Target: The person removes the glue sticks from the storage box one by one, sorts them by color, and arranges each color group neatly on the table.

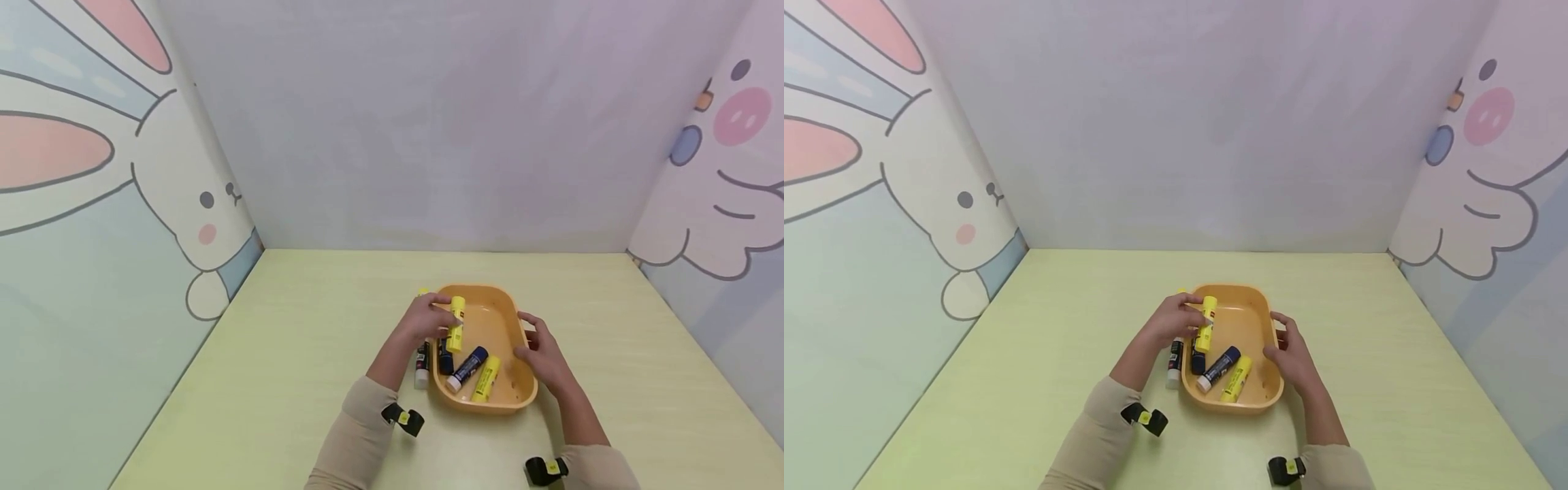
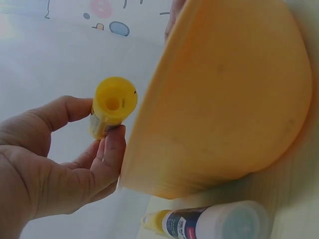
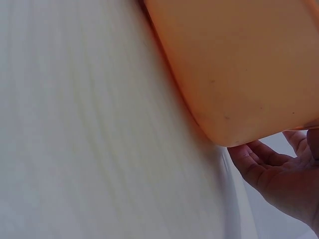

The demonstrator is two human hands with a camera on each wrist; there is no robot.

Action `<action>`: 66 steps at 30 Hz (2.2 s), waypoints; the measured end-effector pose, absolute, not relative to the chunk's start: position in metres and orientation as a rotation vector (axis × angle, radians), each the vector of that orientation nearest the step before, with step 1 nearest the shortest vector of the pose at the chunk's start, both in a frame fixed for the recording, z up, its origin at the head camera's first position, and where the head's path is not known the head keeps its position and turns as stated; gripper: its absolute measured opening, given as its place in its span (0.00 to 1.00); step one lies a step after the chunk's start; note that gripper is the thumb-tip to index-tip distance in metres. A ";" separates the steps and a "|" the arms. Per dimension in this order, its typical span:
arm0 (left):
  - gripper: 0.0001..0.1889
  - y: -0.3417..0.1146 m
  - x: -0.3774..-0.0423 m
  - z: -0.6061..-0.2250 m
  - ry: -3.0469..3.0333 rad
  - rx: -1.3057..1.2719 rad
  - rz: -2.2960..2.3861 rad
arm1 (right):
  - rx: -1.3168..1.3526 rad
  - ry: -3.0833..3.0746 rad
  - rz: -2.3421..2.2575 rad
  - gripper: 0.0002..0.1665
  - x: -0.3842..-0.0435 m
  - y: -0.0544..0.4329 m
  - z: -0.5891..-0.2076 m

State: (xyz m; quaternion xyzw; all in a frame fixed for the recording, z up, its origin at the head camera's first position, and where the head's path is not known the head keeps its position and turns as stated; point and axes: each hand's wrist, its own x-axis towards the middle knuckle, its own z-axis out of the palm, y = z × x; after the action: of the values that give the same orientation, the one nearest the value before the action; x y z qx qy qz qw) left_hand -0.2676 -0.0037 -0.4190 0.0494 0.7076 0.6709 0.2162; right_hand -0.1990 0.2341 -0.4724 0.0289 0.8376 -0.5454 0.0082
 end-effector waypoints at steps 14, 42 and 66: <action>0.26 -0.027 -0.269 -0.429 1.983 0.086 1.940 | 0.085 2.623 -1.716 0.41 -0.199 0.234 -0.474; 0.29 -0.079 -0.291 -0.464 2.011 -0.079 2.038 | 0.177 2.573 -1.726 0.32 -0.197 0.230 -0.475; 0.27 -0.092 -0.317 -0.476 2.050 -0.270 2.000 | 0.083 2.638 -1.656 0.35 -0.195 0.230 -0.473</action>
State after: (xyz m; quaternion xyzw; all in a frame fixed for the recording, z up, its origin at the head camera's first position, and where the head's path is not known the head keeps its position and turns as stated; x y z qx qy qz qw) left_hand -0.3167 -0.0921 -0.4763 -0.0931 0.7063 0.6892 0.1320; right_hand -0.1950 0.2301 -0.4731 0.0267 0.8466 -0.5314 0.0127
